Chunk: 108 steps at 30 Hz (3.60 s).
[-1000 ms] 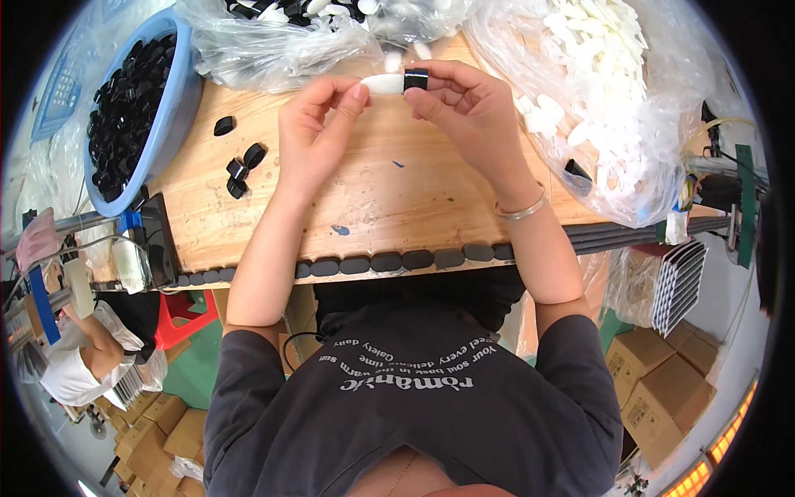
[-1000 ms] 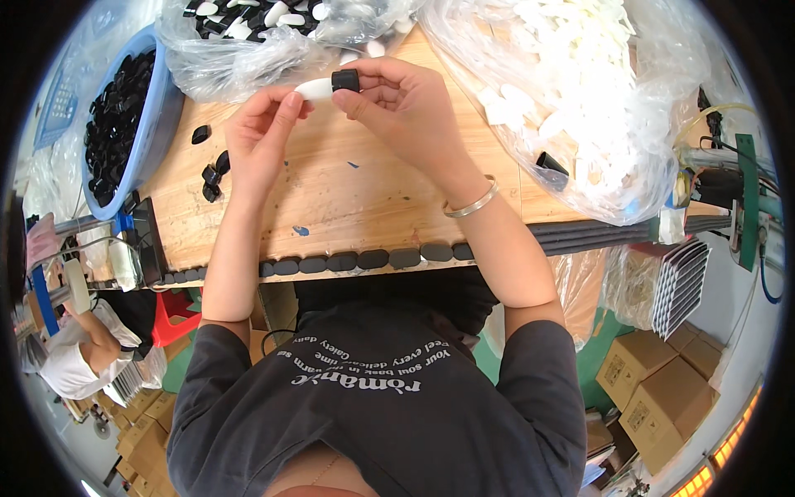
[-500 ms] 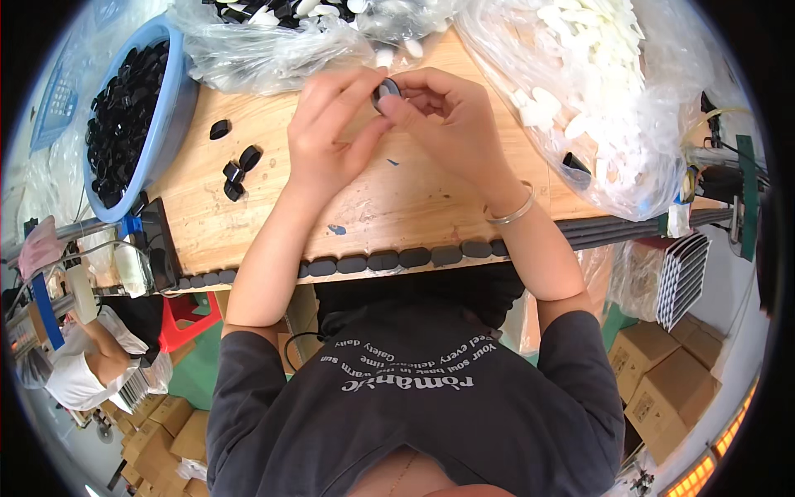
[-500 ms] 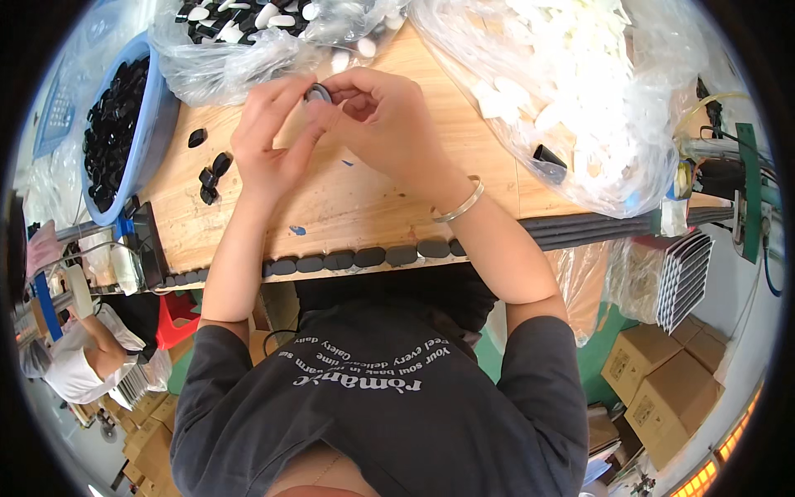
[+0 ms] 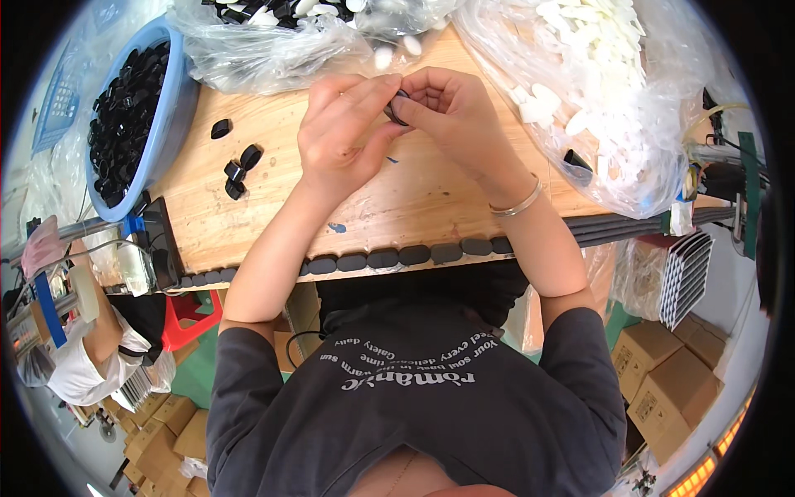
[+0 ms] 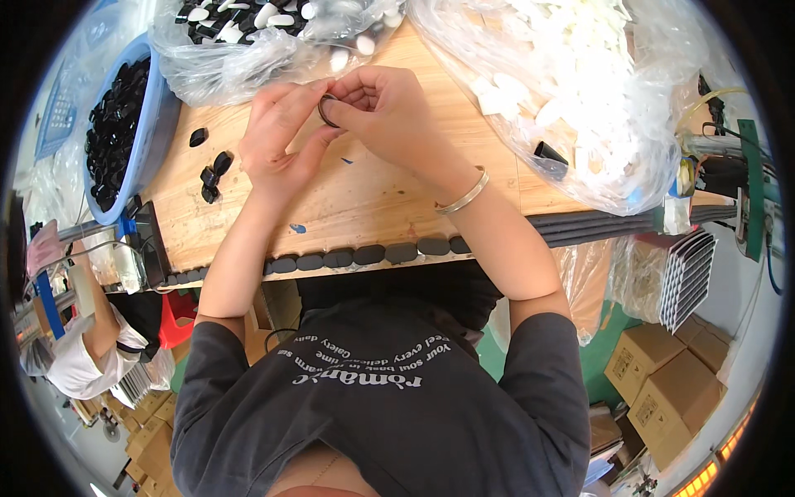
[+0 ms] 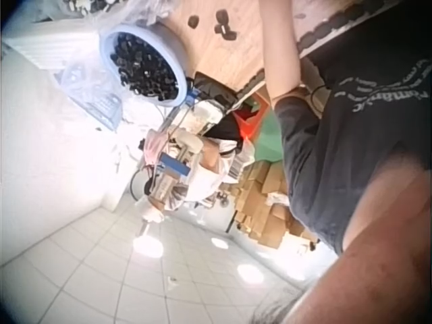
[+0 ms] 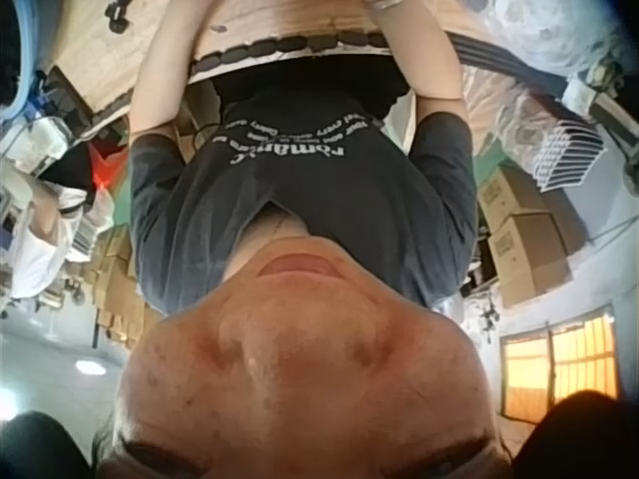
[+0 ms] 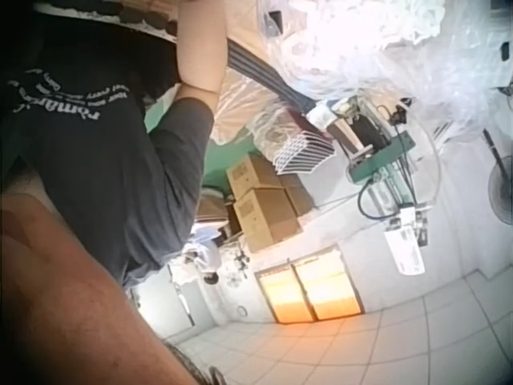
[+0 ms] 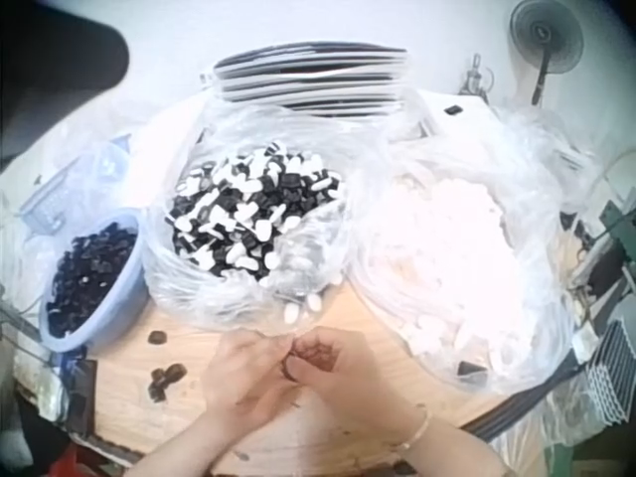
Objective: Assembling small black ring-shaped components with white inserts by hand at a workbench.
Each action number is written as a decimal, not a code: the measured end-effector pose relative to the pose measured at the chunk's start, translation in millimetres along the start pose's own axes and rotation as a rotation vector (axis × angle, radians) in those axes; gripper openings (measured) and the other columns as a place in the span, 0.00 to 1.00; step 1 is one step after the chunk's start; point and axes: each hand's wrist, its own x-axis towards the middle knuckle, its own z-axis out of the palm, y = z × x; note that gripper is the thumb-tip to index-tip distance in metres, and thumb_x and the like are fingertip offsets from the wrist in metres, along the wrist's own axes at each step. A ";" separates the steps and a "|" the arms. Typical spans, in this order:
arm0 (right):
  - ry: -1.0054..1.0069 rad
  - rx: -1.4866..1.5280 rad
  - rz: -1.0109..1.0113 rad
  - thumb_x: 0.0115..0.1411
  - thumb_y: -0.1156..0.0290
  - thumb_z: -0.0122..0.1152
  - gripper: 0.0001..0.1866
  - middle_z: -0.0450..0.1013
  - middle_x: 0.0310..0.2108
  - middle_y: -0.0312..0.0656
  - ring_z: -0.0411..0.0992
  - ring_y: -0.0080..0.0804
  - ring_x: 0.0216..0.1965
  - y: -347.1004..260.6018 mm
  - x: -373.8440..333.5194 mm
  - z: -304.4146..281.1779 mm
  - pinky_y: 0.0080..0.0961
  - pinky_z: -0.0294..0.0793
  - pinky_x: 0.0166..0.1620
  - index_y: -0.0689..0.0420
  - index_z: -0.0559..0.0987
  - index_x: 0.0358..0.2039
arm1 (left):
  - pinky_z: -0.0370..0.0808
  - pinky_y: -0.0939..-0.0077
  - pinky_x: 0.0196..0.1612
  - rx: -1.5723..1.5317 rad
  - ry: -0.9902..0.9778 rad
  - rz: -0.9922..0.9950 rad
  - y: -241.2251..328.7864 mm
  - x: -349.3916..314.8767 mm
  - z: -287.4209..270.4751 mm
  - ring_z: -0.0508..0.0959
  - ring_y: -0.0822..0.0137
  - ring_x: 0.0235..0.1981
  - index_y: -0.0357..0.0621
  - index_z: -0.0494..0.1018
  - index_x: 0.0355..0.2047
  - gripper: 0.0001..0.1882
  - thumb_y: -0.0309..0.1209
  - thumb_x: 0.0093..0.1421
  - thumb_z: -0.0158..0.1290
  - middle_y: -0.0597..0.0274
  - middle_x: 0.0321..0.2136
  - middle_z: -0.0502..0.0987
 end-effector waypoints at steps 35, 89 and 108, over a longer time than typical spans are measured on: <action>-0.114 -0.086 -0.135 0.58 0.77 0.60 0.16 0.76 0.33 0.38 0.72 0.19 0.29 -22.6 16.0 -22.1 0.15 0.73 0.36 0.65 0.75 0.48 | 0.67 0.87 0.29 -0.304 -0.167 -0.713 -7.3 1.6 -40.5 0.72 0.82 0.23 0.36 0.78 0.38 0.07 0.26 0.61 0.54 0.68 0.22 0.77; 0.271 -1.060 -0.569 0.53 0.70 0.61 0.08 0.72 0.23 0.48 0.72 0.41 0.23 -36.4 -23.7 -77.8 0.30 0.71 0.29 0.62 0.79 0.28 | 0.74 0.64 0.37 -0.721 -0.846 0.111 140.5 -70.1 -13.8 0.75 0.54 0.35 0.43 0.74 0.31 0.08 0.32 0.52 0.58 0.56 0.29 0.74; 0.239 -0.851 -0.531 0.54 0.71 0.64 0.09 0.72 0.21 0.37 0.67 0.18 0.21 -32.2 -101.0 -56.6 0.17 0.66 0.26 0.64 0.80 0.32 | 0.50 0.60 0.67 0.474 -1.160 -0.721 49.3 -214.1 85.9 0.53 0.53 0.66 0.45 0.56 0.64 0.34 0.53 0.64 0.34 0.54 0.65 0.54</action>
